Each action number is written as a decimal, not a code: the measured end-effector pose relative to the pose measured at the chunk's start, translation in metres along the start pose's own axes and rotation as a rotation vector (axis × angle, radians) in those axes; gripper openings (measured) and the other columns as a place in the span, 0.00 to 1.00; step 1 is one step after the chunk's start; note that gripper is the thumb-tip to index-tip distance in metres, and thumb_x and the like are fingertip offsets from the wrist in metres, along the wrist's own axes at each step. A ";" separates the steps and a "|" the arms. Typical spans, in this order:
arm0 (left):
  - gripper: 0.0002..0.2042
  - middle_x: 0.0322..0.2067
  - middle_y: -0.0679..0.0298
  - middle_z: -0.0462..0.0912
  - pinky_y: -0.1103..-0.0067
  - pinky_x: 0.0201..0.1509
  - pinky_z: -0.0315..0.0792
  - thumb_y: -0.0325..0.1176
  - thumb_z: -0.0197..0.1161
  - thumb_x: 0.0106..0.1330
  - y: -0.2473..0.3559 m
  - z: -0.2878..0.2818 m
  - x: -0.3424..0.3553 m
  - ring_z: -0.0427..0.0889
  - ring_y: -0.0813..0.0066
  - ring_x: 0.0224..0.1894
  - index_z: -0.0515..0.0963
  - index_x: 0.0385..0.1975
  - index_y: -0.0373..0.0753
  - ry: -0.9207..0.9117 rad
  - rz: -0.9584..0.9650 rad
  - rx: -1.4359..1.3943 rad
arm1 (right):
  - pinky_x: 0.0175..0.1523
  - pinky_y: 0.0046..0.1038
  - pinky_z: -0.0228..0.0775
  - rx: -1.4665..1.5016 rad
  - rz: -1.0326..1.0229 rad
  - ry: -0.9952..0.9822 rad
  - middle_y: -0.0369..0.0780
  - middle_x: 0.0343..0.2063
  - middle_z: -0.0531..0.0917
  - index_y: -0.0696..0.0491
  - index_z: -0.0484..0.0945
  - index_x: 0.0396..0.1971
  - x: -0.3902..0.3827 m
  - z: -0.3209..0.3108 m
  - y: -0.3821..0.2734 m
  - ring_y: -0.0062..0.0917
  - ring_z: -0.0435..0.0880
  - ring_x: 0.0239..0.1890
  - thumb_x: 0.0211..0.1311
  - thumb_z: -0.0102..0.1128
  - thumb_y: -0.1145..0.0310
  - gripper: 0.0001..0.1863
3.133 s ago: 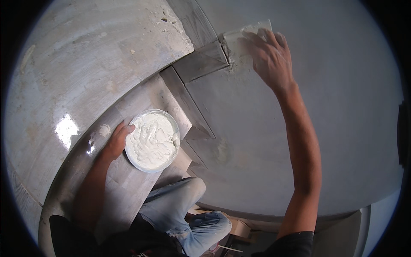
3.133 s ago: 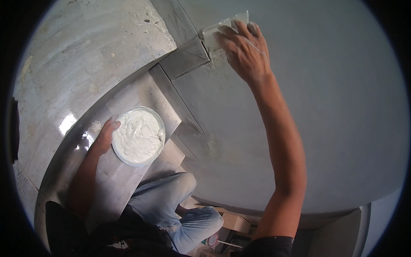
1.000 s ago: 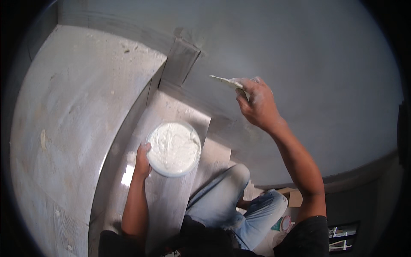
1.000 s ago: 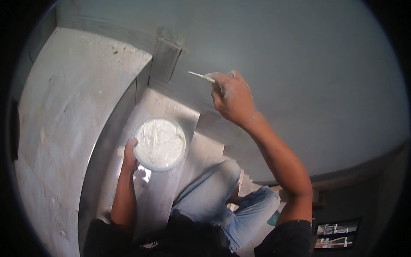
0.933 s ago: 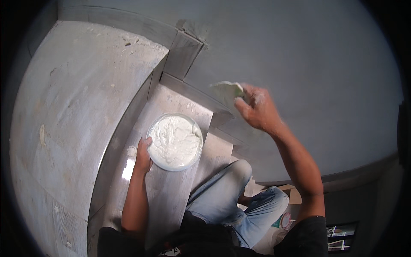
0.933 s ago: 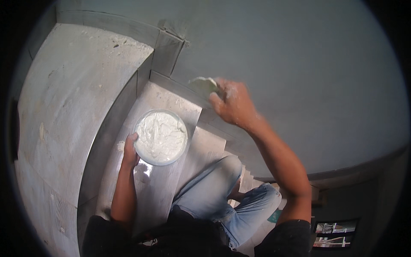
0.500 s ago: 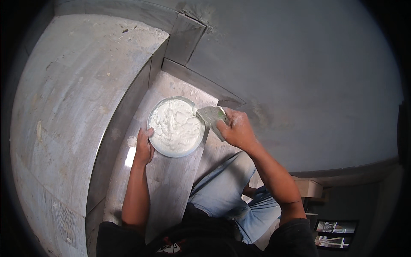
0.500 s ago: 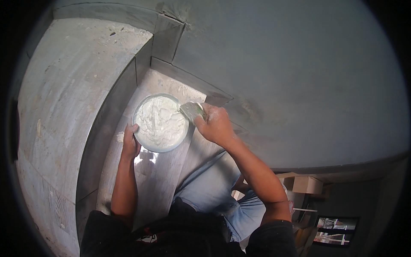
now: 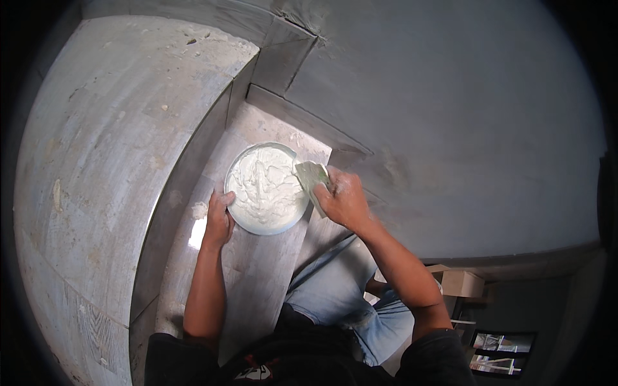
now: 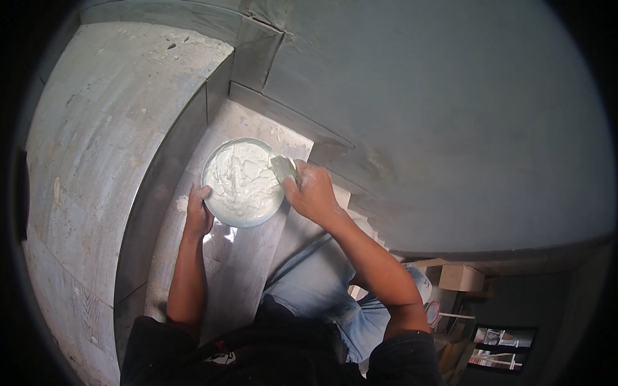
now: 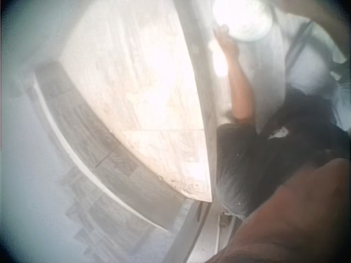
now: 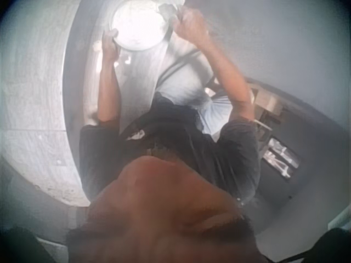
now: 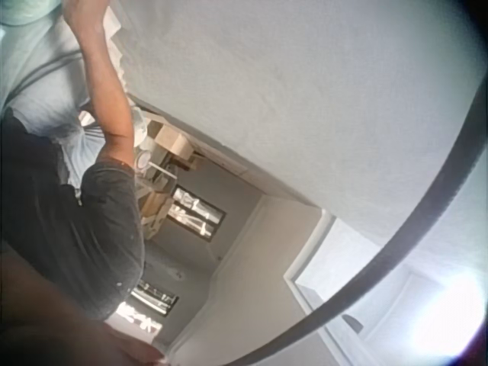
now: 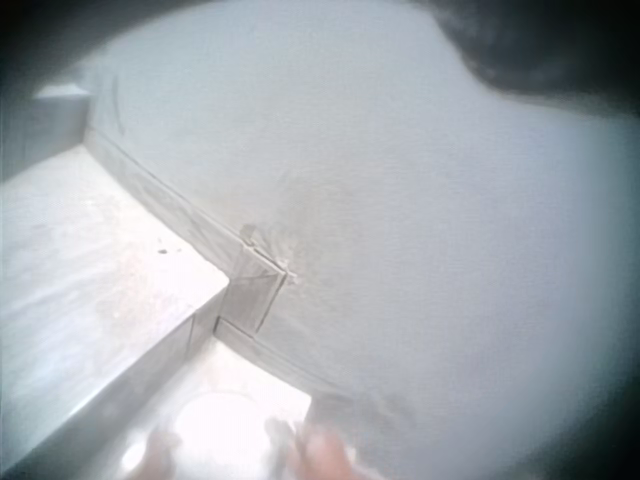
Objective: The person applies plaster to a wall along a staircase using a spatula and a small bowl of compound mixture.
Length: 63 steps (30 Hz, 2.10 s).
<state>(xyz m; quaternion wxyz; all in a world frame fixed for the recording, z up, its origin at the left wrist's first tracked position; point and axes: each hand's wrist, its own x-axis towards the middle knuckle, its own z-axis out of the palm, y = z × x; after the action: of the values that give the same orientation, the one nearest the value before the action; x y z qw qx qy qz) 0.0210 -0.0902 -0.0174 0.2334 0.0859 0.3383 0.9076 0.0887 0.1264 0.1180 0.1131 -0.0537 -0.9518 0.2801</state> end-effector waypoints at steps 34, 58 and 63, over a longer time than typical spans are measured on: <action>0.23 0.44 0.56 0.75 0.79 0.57 0.61 0.37 0.51 0.60 0.002 -0.009 -0.003 0.71 0.72 0.48 0.67 0.51 0.27 0.091 -0.036 0.153 | 0.53 0.32 0.65 -1.271 -1.206 0.015 0.31 0.44 0.79 0.44 0.79 0.42 0.201 -0.140 -0.136 0.27 0.70 0.50 0.46 0.60 0.76 0.20; 0.23 0.48 0.55 0.72 0.78 0.58 0.60 0.33 0.49 0.60 0.012 -0.001 -0.005 0.69 0.72 0.52 0.64 0.55 0.29 0.057 0.022 0.154 | 0.57 0.33 0.64 -1.419 -1.250 0.033 0.29 0.52 0.73 0.41 0.75 0.50 0.223 -0.143 -0.095 0.28 0.68 0.54 0.49 0.59 0.73 0.24; 0.23 0.48 0.56 0.73 0.78 0.58 0.60 0.33 0.49 0.60 0.007 -0.003 -0.004 0.69 0.72 0.51 0.65 0.54 0.29 0.088 0.003 0.140 | 0.56 0.33 0.64 -1.380 -1.206 0.051 0.29 0.49 0.76 0.42 0.77 0.47 0.208 -0.149 -0.111 0.27 0.69 0.53 0.46 0.60 0.75 0.24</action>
<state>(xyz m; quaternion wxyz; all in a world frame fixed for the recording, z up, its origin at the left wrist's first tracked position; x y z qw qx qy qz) 0.0212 -0.0980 -0.0150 0.2106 0.0626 0.4108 0.8849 -0.0809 0.1454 0.3391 0.2040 0.3903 -0.7719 -0.4585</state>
